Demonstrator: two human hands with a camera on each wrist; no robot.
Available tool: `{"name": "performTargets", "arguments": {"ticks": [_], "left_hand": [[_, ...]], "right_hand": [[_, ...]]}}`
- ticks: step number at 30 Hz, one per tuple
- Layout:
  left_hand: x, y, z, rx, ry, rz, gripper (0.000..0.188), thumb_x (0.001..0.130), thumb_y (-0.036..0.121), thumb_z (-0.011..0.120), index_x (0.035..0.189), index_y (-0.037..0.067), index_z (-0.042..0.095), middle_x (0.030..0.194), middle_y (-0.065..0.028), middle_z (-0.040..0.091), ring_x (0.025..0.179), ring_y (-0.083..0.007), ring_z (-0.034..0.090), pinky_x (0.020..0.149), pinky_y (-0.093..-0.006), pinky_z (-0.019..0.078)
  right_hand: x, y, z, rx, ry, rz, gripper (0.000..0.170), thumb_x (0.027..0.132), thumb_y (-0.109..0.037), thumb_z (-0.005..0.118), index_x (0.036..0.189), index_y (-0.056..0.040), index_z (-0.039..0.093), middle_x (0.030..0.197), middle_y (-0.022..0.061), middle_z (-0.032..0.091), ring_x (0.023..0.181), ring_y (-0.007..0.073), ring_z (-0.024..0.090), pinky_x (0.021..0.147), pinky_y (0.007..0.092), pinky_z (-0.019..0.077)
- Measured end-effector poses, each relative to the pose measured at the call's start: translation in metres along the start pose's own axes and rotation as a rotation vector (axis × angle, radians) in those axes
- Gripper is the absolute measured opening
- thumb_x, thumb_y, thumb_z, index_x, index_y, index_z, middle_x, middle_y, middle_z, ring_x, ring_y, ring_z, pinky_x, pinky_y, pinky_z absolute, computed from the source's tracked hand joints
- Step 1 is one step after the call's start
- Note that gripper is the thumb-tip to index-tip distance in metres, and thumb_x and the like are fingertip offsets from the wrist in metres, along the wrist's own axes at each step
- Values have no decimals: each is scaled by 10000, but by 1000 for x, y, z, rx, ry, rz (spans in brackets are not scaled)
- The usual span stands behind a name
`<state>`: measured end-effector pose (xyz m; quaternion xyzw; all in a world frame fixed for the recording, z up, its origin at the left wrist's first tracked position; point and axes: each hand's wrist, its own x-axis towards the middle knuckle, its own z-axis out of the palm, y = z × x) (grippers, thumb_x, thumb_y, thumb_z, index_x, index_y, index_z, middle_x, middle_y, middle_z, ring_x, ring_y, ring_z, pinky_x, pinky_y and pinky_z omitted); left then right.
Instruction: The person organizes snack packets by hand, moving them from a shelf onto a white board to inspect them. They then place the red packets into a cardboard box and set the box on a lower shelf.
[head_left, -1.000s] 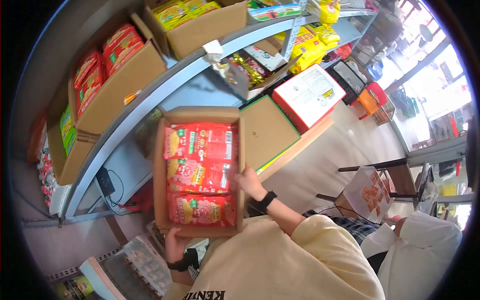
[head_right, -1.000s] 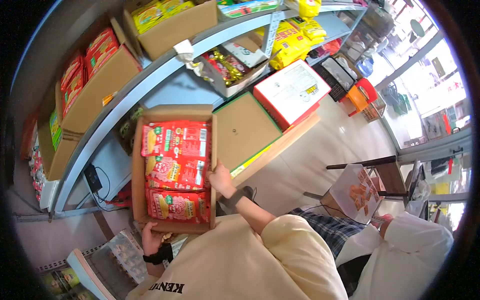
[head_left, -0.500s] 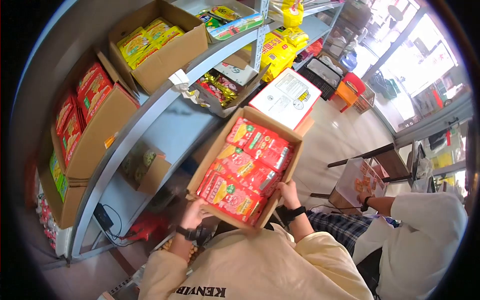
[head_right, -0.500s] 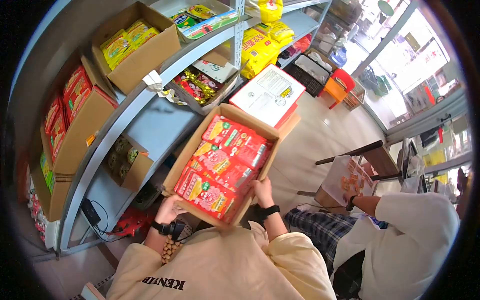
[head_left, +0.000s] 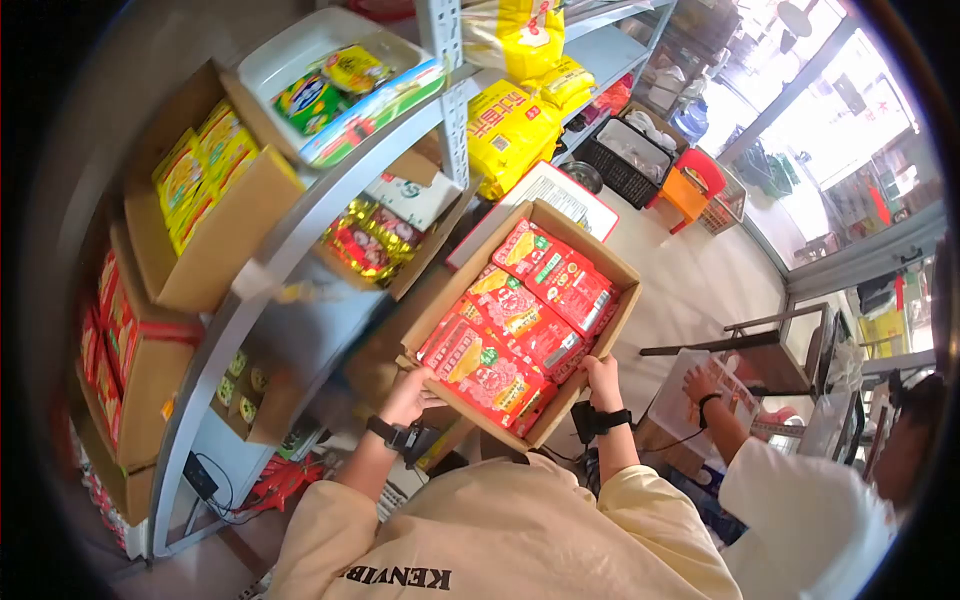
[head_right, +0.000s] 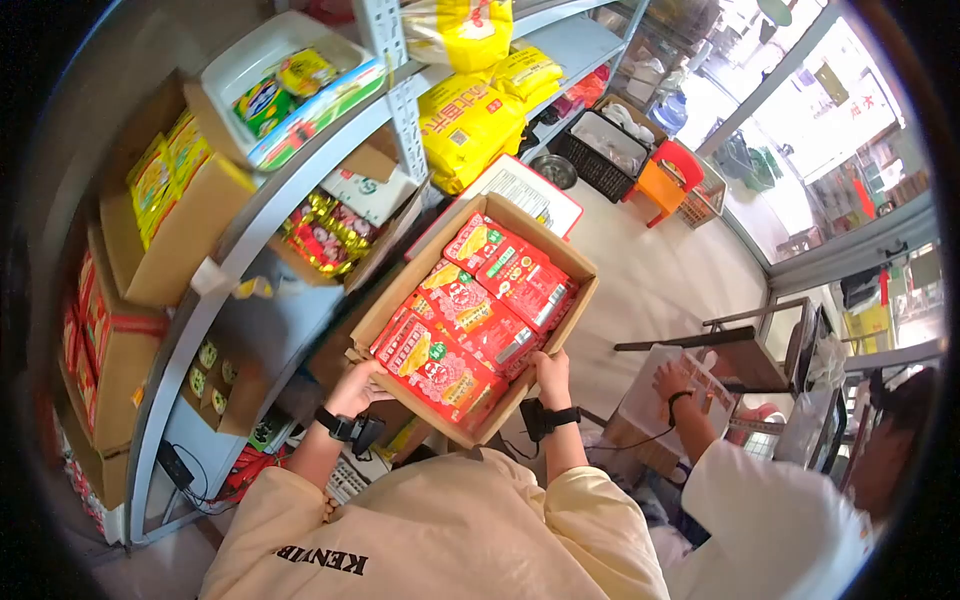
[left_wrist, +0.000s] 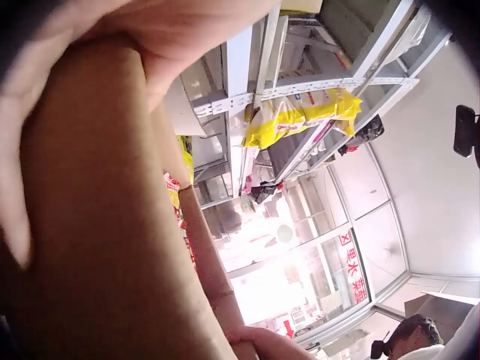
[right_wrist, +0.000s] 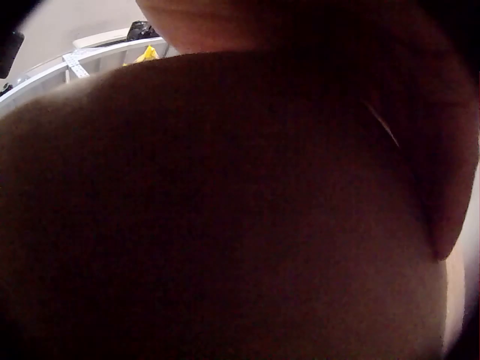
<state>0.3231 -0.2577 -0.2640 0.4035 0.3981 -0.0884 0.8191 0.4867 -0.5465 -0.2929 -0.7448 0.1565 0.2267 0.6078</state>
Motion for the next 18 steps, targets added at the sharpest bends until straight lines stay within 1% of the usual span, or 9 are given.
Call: {"name": "performTargets", "arguments": {"ticks": [4, 5, 6, 9, 10, 13, 14, 16, 18], "left_hand": [[62, 38, 33, -32, 4, -49, 366, 748, 138, 560, 1102, 48, 532, 997, -116, 605, 890, -270, 616, 776, -471, 522], [77, 49, 43, -7, 40, -59, 386, 746, 141, 562, 1118, 42, 528, 1008, -113, 599, 895, -272, 611, 780, -475, 516], [90, 60, 54, -8, 45, -29, 391, 744, 142, 561, 1120, 42, 525, 1019, -111, 593, 903, -270, 605, 783, -476, 512], [127, 85, 74, 11, 68, -2, 400, 742, 147, 559, 1127, 46, 519, 1038, -101, 580, 923, -263, 593, 785, -480, 505], [141, 91, 77, 19, 75, -2, 403, 741, 149, 558, 1129, 49, 517, 1042, -97, 576, 929, -261, 590, 785, -481, 504], [182, 91, 86, 27, 181, 50, 419, 735, 162, 556, 1137, 54, 508, 1036, -84, 574, 923, -249, 590, 773, -467, 508], [191, 86, 87, 105, 323, 110, 425, 729, 175, 557, 1134, 58, 503, 1013, -74, 574, 909, -231, 592, 753, -425, 519], [208, 71, 73, 144, 326, 202, 424, 727, 179, 555, 1130, 59, 500, 1000, -69, 568, 901, -214, 589, 734, -393, 523], [209, 66, 69, 219, 351, 299, 425, 727, 178, 550, 1131, 59, 490, 989, -62, 553, 894, -186, 581, 705, -354, 524]], "right_hand": [[70, -38, 0, 48, -9, -56, 207, 684, -13, 513, 882, 33, 550, 742, 75, 605, 631, 162, 553, 584, 279, 443], [86, -51, 1, 84, -13, -65, 199, 689, -7, 508, 880, 31, 548, 740, 74, 600, 623, 159, 547, 578, 279, 439], [101, -62, 3, 84, -12, -57, 198, 696, 4, 496, 887, 33, 541, 725, 61, 581, 617, 151, 534, 573, 280, 435], [149, -77, 11, 47, 55, -70, 80, 670, -39, 522, 703, 30, 545, 617, 41, 510, 552, 141, 474, 517, 271, 376], [164, -76, 15, 60, 59, -82, 93, 666, -27, 516, 737, 28, 541, 647, 38, 514, 582, 135, 475, 531, 267, 377], [204, -63, 24, 53, 27, -98, 220, 713, -19, 493, 927, 22, 528, 753, 64, 575, 657, 151, 537, 604, 275, 441], [212, -55, 25, -2, 42, -131, 240, 716, -27, 496, 951, 19, 521, 769, 66, 578, 669, 151, 539, 611, 274, 443], [215, -46, 26, -121, 62, -171, 283, 722, -44, 502, 999, 15, 508, 801, 71, 583, 693, 152, 545, 626, 273, 447], [206, -59, 28, -75, 57, -118, 327, 727, -51, 506, 1047, 13, 490, 827, 73, 585, 714, 149, 545, 640, 270, 450]]}}
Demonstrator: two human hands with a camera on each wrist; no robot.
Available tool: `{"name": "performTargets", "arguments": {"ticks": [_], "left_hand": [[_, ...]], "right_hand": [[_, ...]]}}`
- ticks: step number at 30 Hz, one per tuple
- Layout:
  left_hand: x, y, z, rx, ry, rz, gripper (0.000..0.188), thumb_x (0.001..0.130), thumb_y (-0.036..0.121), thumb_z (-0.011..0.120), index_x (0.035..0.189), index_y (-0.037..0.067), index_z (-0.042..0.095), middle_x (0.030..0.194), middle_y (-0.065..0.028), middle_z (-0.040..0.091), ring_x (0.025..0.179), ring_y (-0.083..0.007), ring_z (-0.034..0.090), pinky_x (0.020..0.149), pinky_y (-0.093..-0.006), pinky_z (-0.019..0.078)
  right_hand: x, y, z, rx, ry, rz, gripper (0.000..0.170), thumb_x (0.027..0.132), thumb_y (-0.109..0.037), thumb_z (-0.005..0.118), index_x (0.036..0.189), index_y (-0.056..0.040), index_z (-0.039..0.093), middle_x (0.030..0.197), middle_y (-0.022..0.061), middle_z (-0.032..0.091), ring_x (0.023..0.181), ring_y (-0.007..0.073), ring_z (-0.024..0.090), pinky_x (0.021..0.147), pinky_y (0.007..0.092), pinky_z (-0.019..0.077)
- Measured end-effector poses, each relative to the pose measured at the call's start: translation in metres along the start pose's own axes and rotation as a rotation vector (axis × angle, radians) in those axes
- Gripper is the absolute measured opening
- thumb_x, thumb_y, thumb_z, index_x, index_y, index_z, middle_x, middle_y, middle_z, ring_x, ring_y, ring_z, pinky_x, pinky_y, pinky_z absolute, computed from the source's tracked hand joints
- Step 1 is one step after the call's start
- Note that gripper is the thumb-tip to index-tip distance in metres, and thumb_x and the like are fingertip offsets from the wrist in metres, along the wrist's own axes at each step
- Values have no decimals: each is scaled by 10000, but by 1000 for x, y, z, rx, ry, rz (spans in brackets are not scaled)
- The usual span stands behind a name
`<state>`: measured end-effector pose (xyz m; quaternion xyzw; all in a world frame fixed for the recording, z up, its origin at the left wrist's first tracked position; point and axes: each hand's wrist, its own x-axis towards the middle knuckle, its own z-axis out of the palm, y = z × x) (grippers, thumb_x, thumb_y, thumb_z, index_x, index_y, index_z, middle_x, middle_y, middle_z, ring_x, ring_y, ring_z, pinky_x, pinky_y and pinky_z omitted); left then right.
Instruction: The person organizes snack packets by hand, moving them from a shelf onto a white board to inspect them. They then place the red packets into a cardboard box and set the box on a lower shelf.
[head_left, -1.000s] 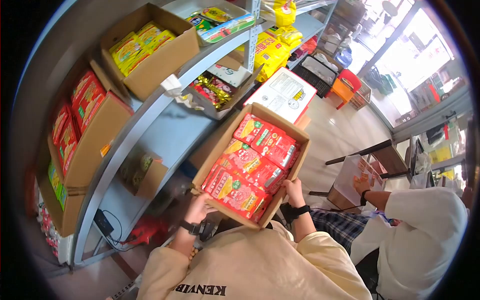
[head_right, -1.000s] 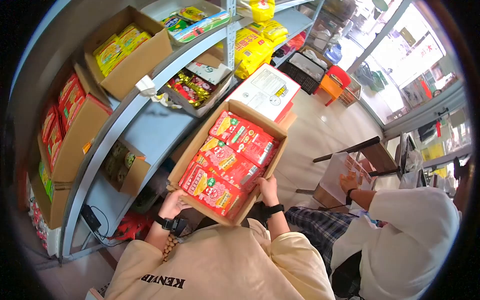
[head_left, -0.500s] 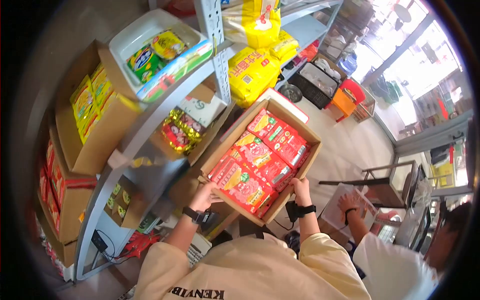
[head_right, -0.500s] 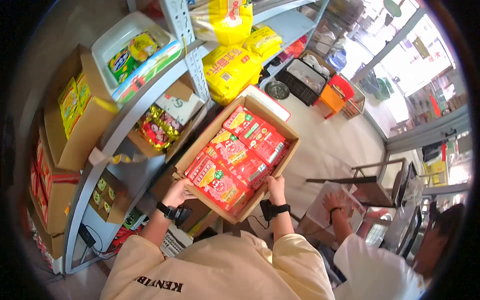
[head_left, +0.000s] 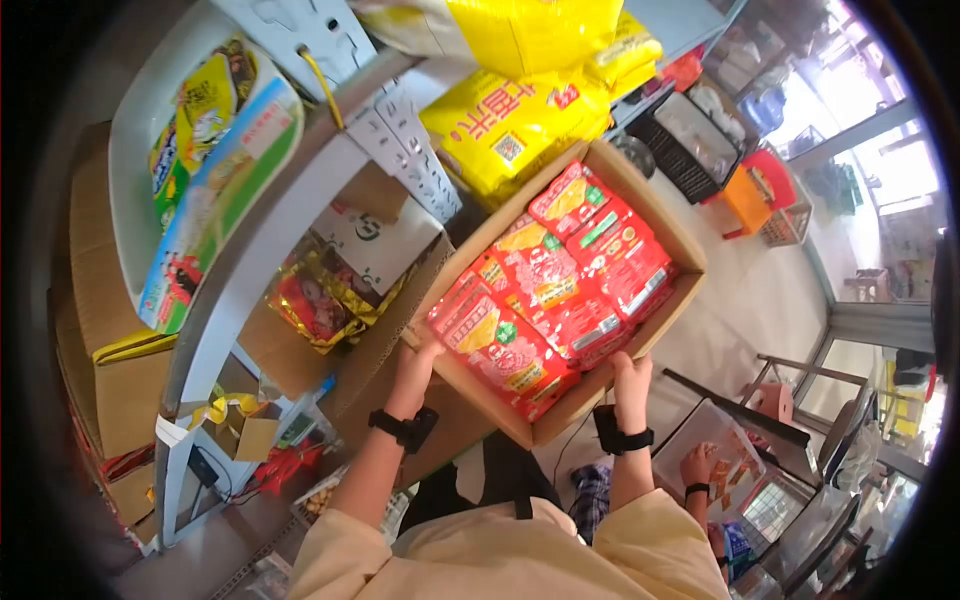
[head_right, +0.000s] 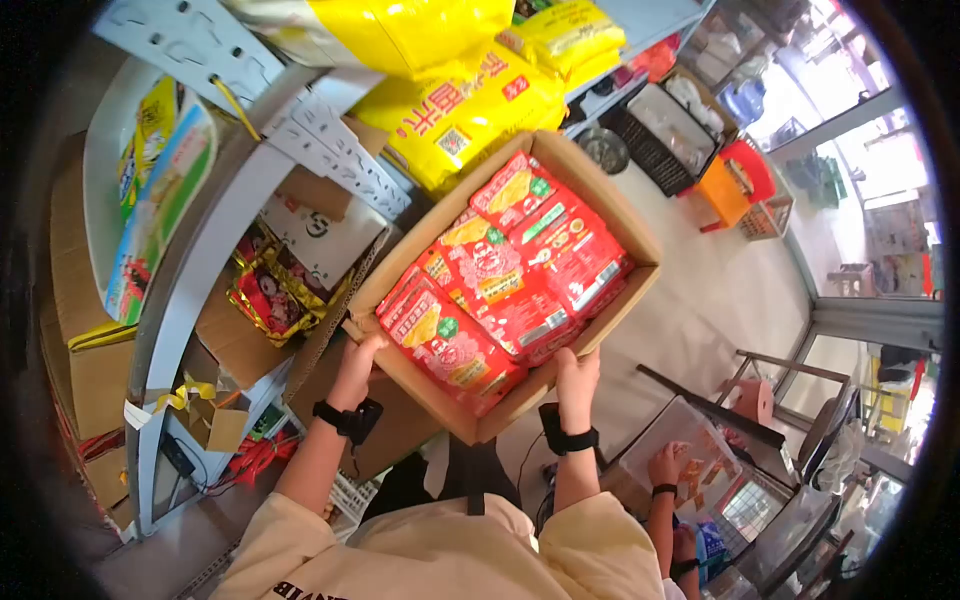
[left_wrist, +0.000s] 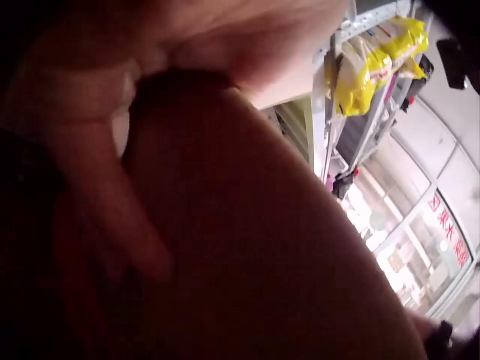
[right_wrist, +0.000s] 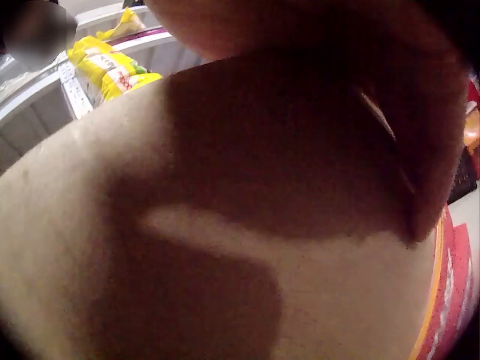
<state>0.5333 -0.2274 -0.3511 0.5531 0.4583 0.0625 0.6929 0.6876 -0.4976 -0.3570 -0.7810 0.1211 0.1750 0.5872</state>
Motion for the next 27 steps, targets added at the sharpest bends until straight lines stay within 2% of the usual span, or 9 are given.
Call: {"name": "performTargets", "arguments": {"ticks": [3, 4, 8, 11, 15, 21, 24, 25, 27], "left_hand": [[-1, 11, 3, -18, 16, -103, 428, 749, 98, 518, 1163, -9, 487, 1103, -62, 553, 1010, -166, 530, 884, -301, 402], [3, 10, 1, -17, -7, -120, 418, 748, 98, 522, 1152, -9, 500, 1087, -57, 564, 1017, -172, 530, 891, -300, 396], [9, 13, 1, -45, -9, -86, 467, 730, 109, 529, 1179, 2, 461, 1103, -63, 546, 994, -176, 538, 868, -298, 413], [5, 39, 4, -21, -43, -250, 473, 730, 117, 532, 1189, 38, 448, 1095, -61, 541, 972, -173, 549, 812, -314, 461], [5, 33, 2, 38, -48, -195, 493, 743, 185, 531, 1216, 110, 416, 1075, -58, 541, 943, -176, 570, 687, -390, 529], [9, 35, 2, 24, -112, -226, 494, 794, 285, 549, 1228, 81, 426, 1141, -99, 529, 990, -258, 569, 770, -432, 507], [-2, 42, 5, 42, -99, -219, 579, 804, 332, 562, 1285, 82, 357, 1213, -128, 478, 1032, -293, 543, 802, -448, 498], [-5, 40, 2, 37, -134, -210, 667, 805, 398, 575, 1326, 97, 286, 1268, -149, 424, 1081, -317, 510, 832, -452, 486], [-5, 32, -6, 26, -179, -241, 805, 793, 436, 590, 1395, 126, 153, 1297, -164, 398, 1119, -350, 480, 856, -459, 472]], "right_hand": [[1, 9, -1, 62, -17, 62, 387, 728, -45, 515, 1108, 10, 476, 856, 74, 579, 727, 139, 535, 650, 262, 449], [-2, -2, 2, 80, -13, 69, 388, 727, -40, 514, 1110, 13, 476, 865, 76, 578, 737, 139, 534, 658, 261, 448], [1, -4, 4, 150, -49, 14, 395, 719, -39, 514, 1105, 35, 475, 925, 91, 570, 811, 151, 533, 717, 270, 441], [1, -6, 5, 112, -58, 5, 399, 715, -45, 517, 1103, 39, 475, 934, 94, 571, 822, 160, 536, 727, 276, 442], [5, -1, 3, 50, -83, 13, 392, 715, -51, 518, 1095, 37, 482, 916, 91, 577, 815, 168, 543, 730, 285, 448], [11, -7, 2, -52, -71, -37, 324, 727, -91, 535, 1025, 34, 507, 863, 100, 589, 770, 177, 557, 693, 302, 458], [14, -4, 0, 3, -112, -73, 329, 739, -108, 551, 1027, 43, 507, 865, 107, 594, 784, 176, 565, 697, 306, 458], [16, -5, -3, -109, -140, -54, 404, 759, -125, 568, 1111, 48, 470, 922, 154, 592, 833, 234, 585, 708, 325, 461], [1, -17, 2, -257, 49, -331, 510, 764, -129, 584, 1214, 36, 410, 1063, 215, 554, 996, 312, 545, 832, 363, 433]]}}
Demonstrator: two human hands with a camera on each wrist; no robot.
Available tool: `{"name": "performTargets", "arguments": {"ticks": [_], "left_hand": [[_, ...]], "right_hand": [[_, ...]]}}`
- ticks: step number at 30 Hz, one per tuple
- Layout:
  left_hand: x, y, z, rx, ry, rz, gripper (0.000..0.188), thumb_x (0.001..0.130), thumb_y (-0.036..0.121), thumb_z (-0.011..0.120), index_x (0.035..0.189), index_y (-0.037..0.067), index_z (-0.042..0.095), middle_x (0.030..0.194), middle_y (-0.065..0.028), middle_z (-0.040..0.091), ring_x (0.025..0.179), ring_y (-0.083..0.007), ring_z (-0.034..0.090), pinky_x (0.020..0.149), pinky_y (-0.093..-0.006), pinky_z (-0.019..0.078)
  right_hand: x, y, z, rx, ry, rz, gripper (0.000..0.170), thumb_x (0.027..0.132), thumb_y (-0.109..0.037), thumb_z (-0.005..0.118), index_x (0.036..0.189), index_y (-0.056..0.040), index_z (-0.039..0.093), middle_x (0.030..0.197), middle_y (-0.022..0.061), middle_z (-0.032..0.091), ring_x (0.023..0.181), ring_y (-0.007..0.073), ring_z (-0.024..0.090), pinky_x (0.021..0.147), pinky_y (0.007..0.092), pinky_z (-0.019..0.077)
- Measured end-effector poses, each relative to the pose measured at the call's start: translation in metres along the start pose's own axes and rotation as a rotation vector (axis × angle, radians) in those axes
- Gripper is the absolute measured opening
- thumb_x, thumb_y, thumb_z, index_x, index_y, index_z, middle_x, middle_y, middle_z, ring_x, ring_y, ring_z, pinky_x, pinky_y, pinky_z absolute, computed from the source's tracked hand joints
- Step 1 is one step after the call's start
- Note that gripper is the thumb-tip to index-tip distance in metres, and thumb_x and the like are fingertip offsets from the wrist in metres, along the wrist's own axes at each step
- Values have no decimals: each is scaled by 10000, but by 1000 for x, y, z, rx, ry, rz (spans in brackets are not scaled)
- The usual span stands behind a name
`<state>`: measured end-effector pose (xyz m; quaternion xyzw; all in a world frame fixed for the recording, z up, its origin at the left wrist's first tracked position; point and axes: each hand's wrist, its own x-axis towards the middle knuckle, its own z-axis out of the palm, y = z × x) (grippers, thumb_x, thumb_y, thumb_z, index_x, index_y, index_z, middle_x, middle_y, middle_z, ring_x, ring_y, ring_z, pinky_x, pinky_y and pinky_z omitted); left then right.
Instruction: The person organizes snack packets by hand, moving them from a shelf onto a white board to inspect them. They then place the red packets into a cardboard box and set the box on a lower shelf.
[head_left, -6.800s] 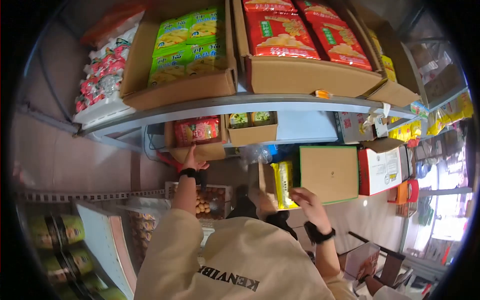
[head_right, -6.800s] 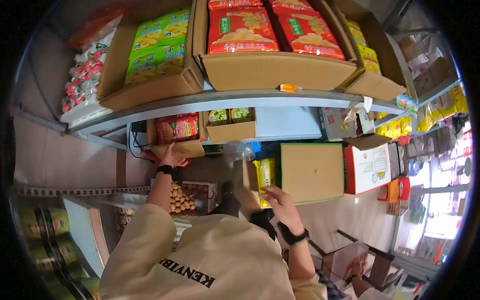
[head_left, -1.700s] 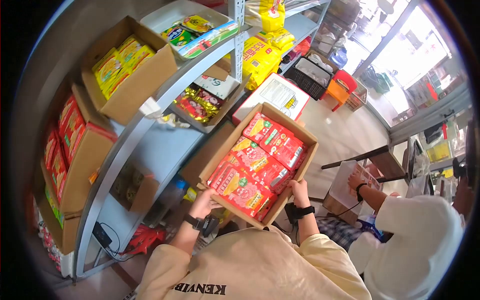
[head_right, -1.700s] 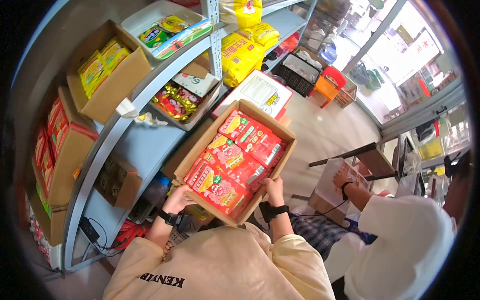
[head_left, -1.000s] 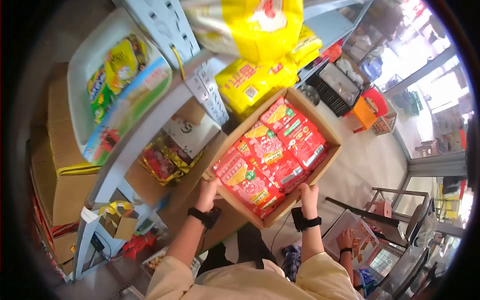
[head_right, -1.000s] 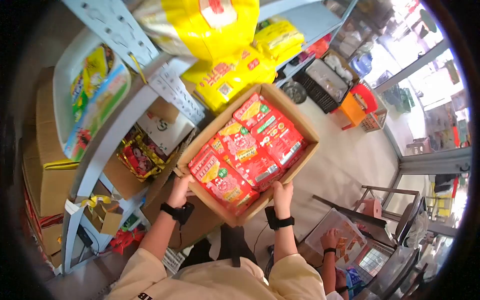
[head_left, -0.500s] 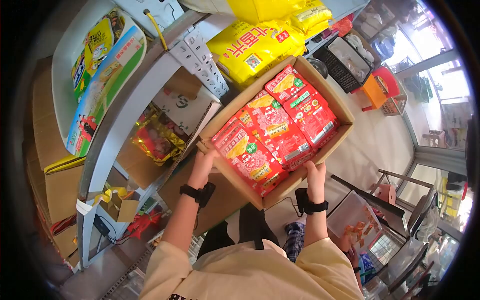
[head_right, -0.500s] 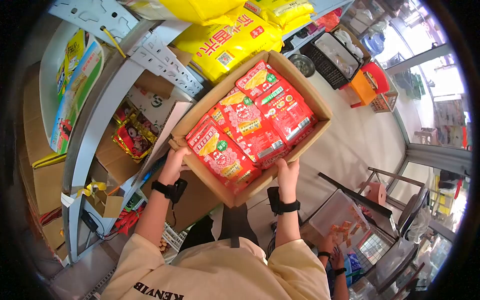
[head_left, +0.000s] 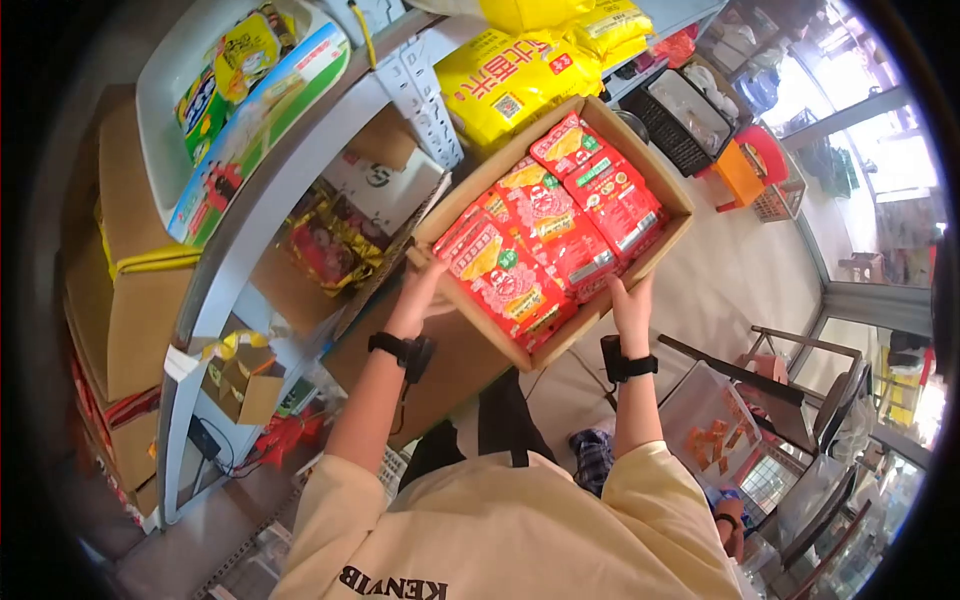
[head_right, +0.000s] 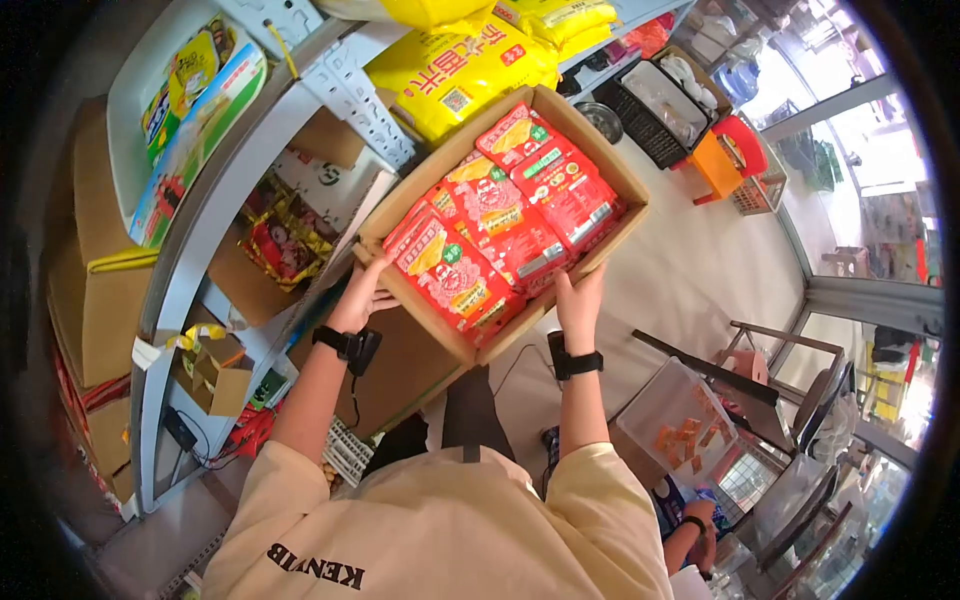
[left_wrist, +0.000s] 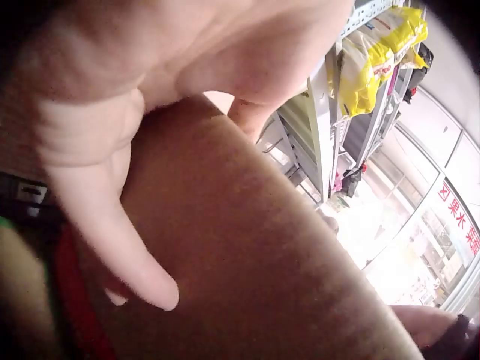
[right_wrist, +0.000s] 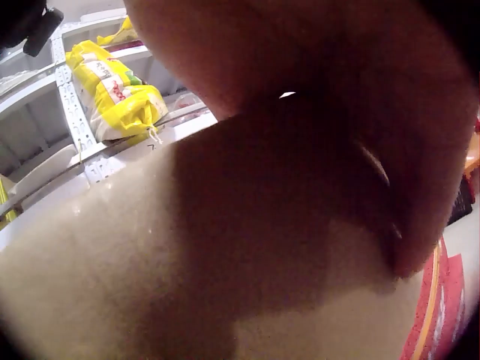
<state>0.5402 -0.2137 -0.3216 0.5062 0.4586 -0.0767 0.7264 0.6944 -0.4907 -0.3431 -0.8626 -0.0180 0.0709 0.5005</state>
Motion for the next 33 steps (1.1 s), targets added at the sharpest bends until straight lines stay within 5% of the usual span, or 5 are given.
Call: {"name": "performTargets", "arguments": {"ticks": [3, 7, 11, 25, 33], "left_hand": [[-35, -10, 1, 52, 96, -8, 966, 786, 457, 598, 1429, 174, -66, 1383, -215, 278, 1204, -399, 385, 900, -478, 421], [-58, -48, 1, 514, 457, 462, 755, 751, 195, 649, 1324, -87, 248, 1296, -257, 389, 1202, -347, 397, 1008, -387, 316], [-96, -40, 33, 726, 398, 822, 532, 762, 84, 597, 1248, 12, 394, 1182, -203, 462, 1116, -358, 441, 937, -407, 368], [-64, -39, 59, 1312, 229, 896, 453, 714, 186, 623, 1142, 61, 545, 1286, -228, 372, 1231, -399, 308, 1049, -478, 223], [-59, -24, 51, 900, 686, 903, 556, 707, 135, 668, 1208, 32, 451, 1323, -244, 313, 1263, -401, 252, 1042, -477, 233]], "right_hand": [[-25, -41, 0, -467, 310, -434, 597, 759, -177, 605, 1273, 11, 365, 1197, 233, 485, 1137, 346, 448, 961, 422, 347], [-58, -59, 14, -676, -282, -447, 576, 746, -232, 594, 1233, 26, 424, 1198, 181, 507, 1155, 301, 447, 1010, 486, 276], [-73, -57, 38, -949, -359, -427, 526, 699, -210, 587, 1174, -9, 484, 985, 132, 589, 969, 277, 548, 965, 467, 323], [-63, -46, 27, -603, -433, -341, 460, 703, -209, 658, 1088, -31, 480, 994, 174, 558, 981, 329, 519, 903, 429, 367], [-89, -58, 15, -582, 226, -321, 797, 686, -210, 703, 1330, -2, 281, 1292, 261, 375, 1213, 356, 369, 995, 427, 304]]}}
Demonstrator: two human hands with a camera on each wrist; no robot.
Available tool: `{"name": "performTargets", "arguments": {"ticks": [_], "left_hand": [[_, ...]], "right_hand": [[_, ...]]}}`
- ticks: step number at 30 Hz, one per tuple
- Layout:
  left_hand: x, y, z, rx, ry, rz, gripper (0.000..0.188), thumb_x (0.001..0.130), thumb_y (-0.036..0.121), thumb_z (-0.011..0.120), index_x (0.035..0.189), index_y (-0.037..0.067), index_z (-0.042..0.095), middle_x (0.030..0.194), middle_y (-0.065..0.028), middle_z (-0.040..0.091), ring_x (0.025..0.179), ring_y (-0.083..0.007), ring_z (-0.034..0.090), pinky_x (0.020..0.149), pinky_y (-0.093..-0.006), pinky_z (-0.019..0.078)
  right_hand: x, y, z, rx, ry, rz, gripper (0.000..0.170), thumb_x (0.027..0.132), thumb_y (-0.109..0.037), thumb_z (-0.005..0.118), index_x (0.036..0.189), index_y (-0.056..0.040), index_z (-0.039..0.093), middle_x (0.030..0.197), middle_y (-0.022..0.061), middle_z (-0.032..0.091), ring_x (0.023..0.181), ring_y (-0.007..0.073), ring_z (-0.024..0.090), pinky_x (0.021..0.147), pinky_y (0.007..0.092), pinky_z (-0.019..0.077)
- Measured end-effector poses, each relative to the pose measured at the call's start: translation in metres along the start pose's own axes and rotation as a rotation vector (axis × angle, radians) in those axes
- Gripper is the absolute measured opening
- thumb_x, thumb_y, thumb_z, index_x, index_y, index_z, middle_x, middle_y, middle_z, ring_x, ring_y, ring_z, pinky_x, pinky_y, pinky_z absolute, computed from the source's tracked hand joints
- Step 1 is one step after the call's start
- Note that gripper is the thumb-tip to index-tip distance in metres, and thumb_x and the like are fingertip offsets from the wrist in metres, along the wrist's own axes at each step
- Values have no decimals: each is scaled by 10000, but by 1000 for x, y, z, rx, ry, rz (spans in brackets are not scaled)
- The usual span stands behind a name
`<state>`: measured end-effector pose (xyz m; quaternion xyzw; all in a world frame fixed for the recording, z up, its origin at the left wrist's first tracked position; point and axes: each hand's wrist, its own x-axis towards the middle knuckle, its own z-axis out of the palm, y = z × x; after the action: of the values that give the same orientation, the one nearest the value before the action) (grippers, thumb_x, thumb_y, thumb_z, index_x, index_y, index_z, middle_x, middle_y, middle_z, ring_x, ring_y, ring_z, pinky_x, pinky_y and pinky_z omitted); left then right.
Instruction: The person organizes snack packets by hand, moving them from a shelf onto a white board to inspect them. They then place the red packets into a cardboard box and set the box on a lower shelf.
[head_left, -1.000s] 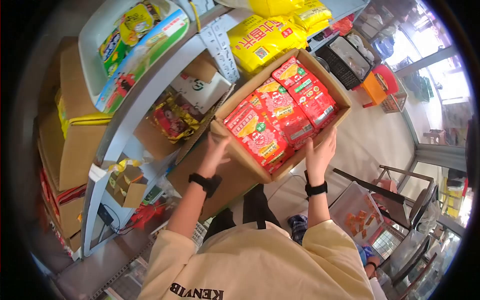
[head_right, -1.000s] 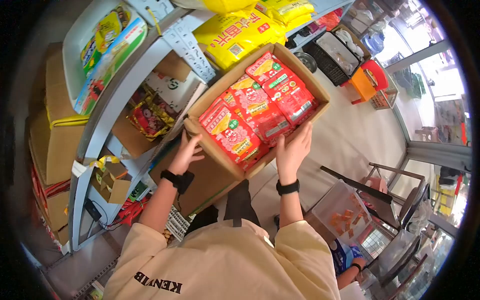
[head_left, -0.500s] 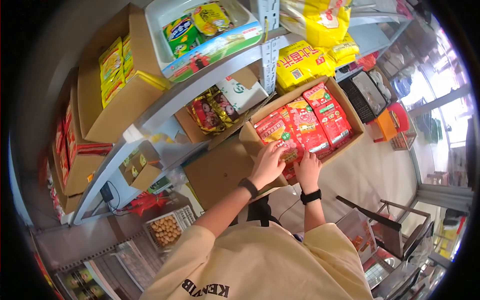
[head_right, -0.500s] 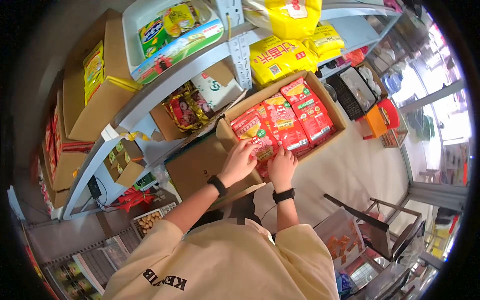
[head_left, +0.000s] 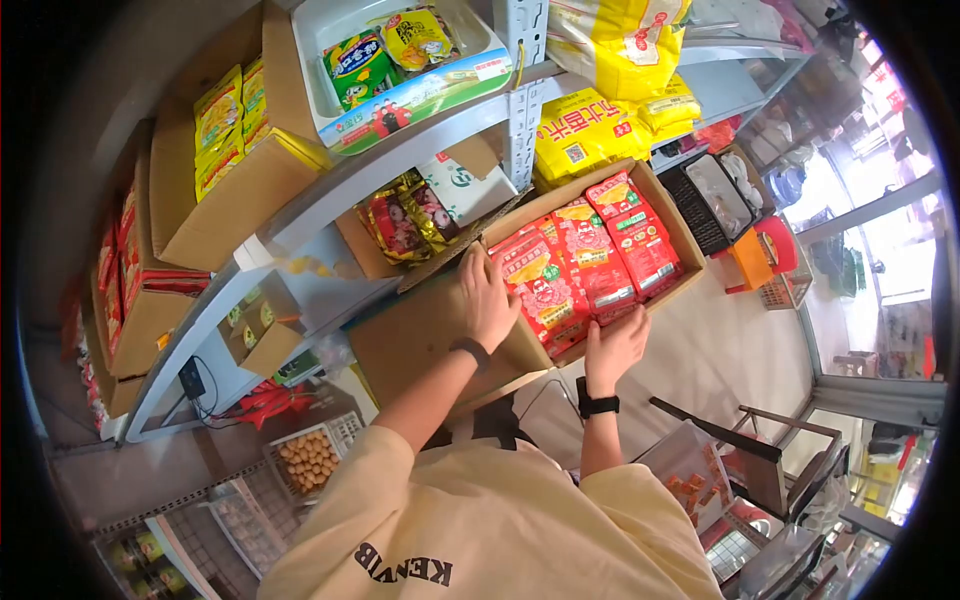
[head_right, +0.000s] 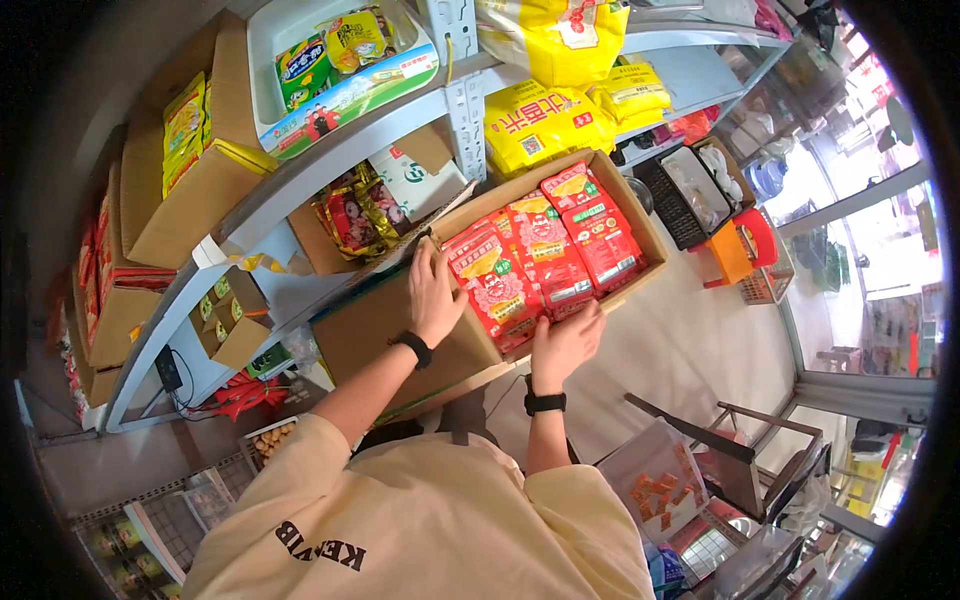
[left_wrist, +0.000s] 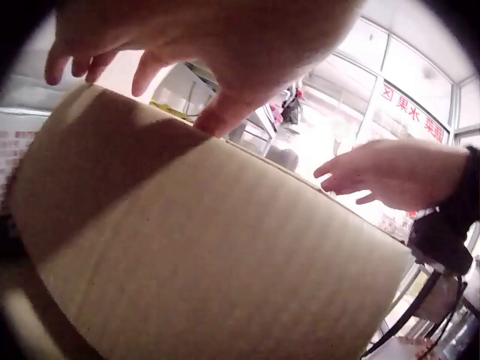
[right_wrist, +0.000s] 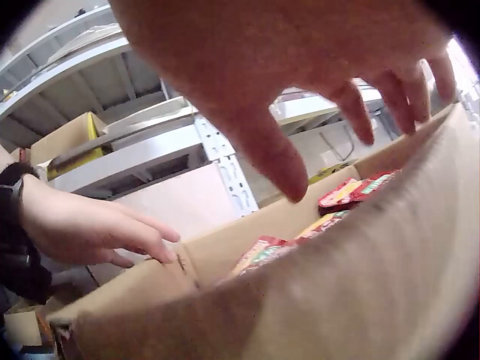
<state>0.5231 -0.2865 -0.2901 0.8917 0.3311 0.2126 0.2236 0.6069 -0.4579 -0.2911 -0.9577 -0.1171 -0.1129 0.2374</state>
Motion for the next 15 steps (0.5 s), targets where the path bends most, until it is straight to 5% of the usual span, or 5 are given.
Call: {"name": "performTargets", "arguments": {"ticks": [3, 4, 7, 10, 15], "left_hand": [[24, -8, 0, 82, -134, 285, 563, 690, 116, 658, 1205, 22, 452, 1326, -219, 321, 1264, -377, 264, 1043, -463, 241], [35, -8, 1, 136, -107, 351, 558, 677, 107, 643, 1197, 25, 460, 1321, -201, 345, 1251, -351, 297, 1040, -440, 257], [63, -5, 4, 168, -139, 339, 534, 683, 109, 627, 1184, 18, 465, 1308, -199, 370, 1235, -340, 323, 1034, -412, 275], [78, -2, 8, 187, -210, 318, 563, 696, 130, 626, 1209, 10, 427, 1296, -195, 389, 1222, -324, 344, 1019, -393, 298], [81, 2, 17, 170, -365, 187, 618, 714, 165, 629, 1255, 14, 371, 1226, -175, 445, 1186, -300, 382, 997, -383, 319]], "right_hand": [[-14, 46, 34, 507, -215, 422, 809, 717, -235, 697, 1346, 2, 246, 1270, 240, 399, 1186, 328, 401, 985, 433, 311], [-13, 50, 38, 862, -391, 603, 705, 730, -242, 689, 1280, 6, 324, 1159, 191, 479, 1045, 266, 501, 863, 411, 427], [-11, 30, 20, 1103, -658, 883, 494, 735, -229, 659, 1109, 0, 432, 838, 93, 541, 686, 179, 561, 536, 312, 478], [-12, 49, 49, 1017, -719, 809, 277, 740, -140, 595, 964, -20, 485, 703, 41, 510, 583, 154, 532, 476, 279, 450], [-12, 85, 40, 1021, -604, 700, 244, 720, -72, 545, 951, -9, 499, 736, 62, 549, 564, 141, 522, 463, 263, 423]]}}
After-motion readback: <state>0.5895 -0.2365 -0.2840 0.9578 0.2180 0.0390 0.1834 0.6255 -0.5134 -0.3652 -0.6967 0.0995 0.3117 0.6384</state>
